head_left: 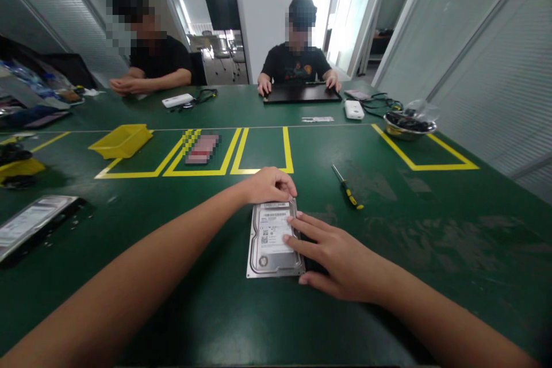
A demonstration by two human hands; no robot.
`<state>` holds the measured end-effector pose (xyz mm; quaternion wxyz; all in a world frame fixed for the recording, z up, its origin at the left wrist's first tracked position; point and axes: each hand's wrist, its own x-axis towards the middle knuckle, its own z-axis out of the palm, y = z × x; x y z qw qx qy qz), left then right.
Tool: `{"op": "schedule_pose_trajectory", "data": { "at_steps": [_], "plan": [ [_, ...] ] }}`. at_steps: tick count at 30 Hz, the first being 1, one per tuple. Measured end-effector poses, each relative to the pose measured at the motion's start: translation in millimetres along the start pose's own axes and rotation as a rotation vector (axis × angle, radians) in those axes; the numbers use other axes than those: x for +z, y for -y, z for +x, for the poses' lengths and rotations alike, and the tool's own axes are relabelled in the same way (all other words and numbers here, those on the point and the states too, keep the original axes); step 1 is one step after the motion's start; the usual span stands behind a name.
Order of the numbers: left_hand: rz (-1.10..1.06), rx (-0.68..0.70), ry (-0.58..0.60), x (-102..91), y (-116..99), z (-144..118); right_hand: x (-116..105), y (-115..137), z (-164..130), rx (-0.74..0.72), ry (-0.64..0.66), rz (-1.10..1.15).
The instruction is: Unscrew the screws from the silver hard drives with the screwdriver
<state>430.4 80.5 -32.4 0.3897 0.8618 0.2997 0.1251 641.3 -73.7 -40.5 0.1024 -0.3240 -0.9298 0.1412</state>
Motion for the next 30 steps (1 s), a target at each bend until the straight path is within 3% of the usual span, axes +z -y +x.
{"op": "schedule_pose_trajectory", "data": {
  "at_steps": [3,14,30],
  "plan": [
    [-0.016,-0.003,-0.009,-0.2,2.0,4.1,-0.3,1.6,0.3,0.005,0.004,-0.001],
    [-0.374,-0.153,0.154,-1.9,9.7,14.9,-1.5,2.3,1.7,0.008,0.035,-0.049],
    [-0.412,-0.369,0.219,-2.2,0.2,27.0,-3.6,3.3,-0.1,0.019,0.066,-0.038]
  ]
}}
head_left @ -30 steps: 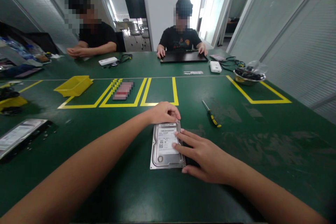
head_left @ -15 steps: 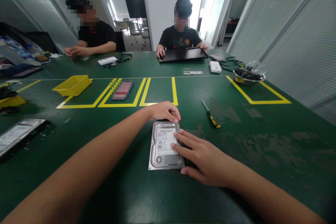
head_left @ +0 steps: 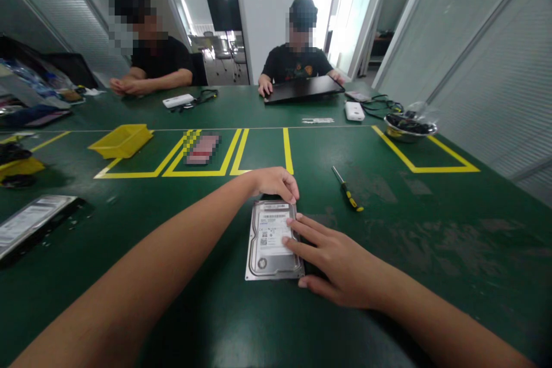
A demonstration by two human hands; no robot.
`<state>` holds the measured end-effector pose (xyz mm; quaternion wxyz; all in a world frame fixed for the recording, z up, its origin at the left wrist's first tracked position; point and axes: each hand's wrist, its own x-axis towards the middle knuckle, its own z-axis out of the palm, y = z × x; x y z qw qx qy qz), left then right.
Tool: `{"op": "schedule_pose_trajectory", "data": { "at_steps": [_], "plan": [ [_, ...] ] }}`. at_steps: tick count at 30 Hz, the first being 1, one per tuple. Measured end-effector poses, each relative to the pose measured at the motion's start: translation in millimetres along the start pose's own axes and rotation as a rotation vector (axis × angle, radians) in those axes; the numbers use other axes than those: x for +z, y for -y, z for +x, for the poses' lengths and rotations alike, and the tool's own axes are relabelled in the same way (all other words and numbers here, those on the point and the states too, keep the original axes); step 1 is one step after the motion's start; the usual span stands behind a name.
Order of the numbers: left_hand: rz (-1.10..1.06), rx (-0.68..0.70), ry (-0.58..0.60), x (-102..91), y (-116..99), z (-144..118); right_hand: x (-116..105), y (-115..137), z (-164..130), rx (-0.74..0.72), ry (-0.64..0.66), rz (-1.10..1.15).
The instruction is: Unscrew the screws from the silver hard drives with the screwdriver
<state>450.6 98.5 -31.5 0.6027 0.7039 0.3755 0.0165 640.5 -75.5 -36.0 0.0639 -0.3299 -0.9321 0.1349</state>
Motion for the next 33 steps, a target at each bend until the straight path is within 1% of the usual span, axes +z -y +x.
{"op": "schedule_pose_trajectory", "data": {
  "at_steps": [7,15,22,33],
  "plan": [
    [0.048,-0.022,-0.004,2.0,-4.2,1.0,0.1,-0.6,0.3,0.012,0.006,-0.007],
    [0.011,-0.061,0.022,-2.1,-0.7,4.2,-0.9,0.0,0.4,0.012,0.003,0.022],
    [-0.022,-0.088,0.041,-6.1,0.4,2.9,0.4,0.2,-0.6,0.014,0.017,-0.001],
    [-0.046,-0.046,0.015,-2.8,2.8,1.0,-0.2,-0.9,-0.1,0.006,0.000,-0.004]
  ]
}}
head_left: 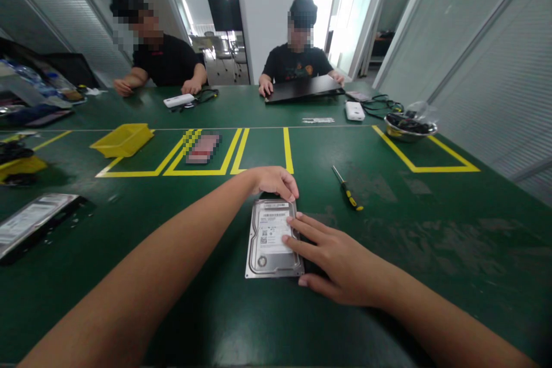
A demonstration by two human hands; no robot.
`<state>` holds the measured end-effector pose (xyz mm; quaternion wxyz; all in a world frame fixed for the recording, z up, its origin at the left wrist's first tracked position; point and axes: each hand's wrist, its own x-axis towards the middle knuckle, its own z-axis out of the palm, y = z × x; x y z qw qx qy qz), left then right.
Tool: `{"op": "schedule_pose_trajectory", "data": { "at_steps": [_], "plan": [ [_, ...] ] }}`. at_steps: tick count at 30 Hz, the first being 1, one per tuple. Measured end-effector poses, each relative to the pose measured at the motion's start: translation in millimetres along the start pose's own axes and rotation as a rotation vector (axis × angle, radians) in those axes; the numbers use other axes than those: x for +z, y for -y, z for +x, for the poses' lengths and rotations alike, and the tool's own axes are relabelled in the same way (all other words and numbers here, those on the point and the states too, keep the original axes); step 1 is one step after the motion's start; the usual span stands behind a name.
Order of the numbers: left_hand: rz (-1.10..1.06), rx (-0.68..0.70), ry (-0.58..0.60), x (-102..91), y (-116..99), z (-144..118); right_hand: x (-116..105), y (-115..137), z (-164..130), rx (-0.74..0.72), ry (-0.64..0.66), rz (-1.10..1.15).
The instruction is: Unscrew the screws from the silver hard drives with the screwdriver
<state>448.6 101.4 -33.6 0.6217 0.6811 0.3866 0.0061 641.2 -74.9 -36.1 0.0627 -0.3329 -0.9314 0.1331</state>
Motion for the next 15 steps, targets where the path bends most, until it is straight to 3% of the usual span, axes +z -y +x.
{"op": "schedule_pose_trajectory", "data": {
  "at_steps": [15],
  "plan": [
    [0.047,0.035,-0.009,2.8,1.1,0.1,-0.5,1.3,-0.2,0.005,-0.001,0.030]
  ]
}}
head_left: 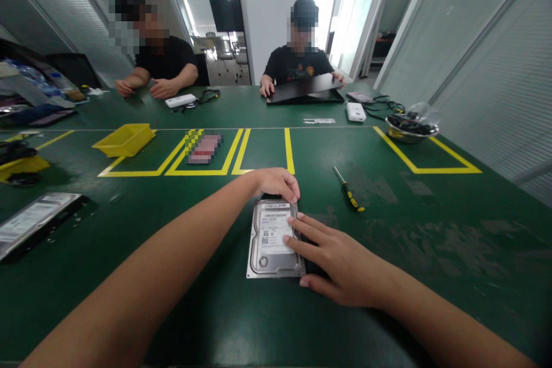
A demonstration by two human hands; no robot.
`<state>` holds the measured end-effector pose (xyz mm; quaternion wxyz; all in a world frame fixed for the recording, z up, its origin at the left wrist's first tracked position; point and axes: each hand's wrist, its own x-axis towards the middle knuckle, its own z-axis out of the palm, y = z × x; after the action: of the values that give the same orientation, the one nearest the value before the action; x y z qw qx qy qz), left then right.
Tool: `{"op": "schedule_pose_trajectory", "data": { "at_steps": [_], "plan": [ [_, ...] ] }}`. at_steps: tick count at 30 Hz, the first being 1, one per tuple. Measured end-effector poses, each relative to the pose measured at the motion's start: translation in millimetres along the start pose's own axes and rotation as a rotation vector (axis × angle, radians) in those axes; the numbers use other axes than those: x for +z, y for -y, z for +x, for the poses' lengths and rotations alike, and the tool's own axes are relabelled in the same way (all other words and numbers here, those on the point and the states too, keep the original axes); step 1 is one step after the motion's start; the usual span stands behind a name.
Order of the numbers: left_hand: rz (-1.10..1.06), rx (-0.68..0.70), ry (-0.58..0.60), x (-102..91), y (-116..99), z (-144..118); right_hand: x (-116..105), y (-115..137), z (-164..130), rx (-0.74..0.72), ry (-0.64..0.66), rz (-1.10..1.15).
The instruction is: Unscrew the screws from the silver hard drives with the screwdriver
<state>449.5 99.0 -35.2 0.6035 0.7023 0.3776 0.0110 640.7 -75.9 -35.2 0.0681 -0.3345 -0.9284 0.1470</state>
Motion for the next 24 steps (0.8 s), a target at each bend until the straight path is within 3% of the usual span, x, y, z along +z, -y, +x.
{"op": "schedule_pose_trajectory", "data": {
  "at_steps": [14,17,21,24],
  "plan": [
    [0.048,-0.015,-0.056,2.4,-0.4,-10.9,3.8,-0.5,-0.9,-0.002,0.002,-0.023],
    [0.278,0.013,-0.198,9.3,-2.0,-24.3,4.5,-0.7,-0.8,-0.003,-0.010,-0.025],
    [0.740,0.185,-0.507,30.6,-0.6,-50.7,6.1,-3.0,-1.7,-0.029,-0.035,-0.028],
    [0.860,0.216,-0.641,52.5,3.0,-68.5,6.5,-6.1,-2.0,-0.065,-0.113,-0.025]
  ]
}}
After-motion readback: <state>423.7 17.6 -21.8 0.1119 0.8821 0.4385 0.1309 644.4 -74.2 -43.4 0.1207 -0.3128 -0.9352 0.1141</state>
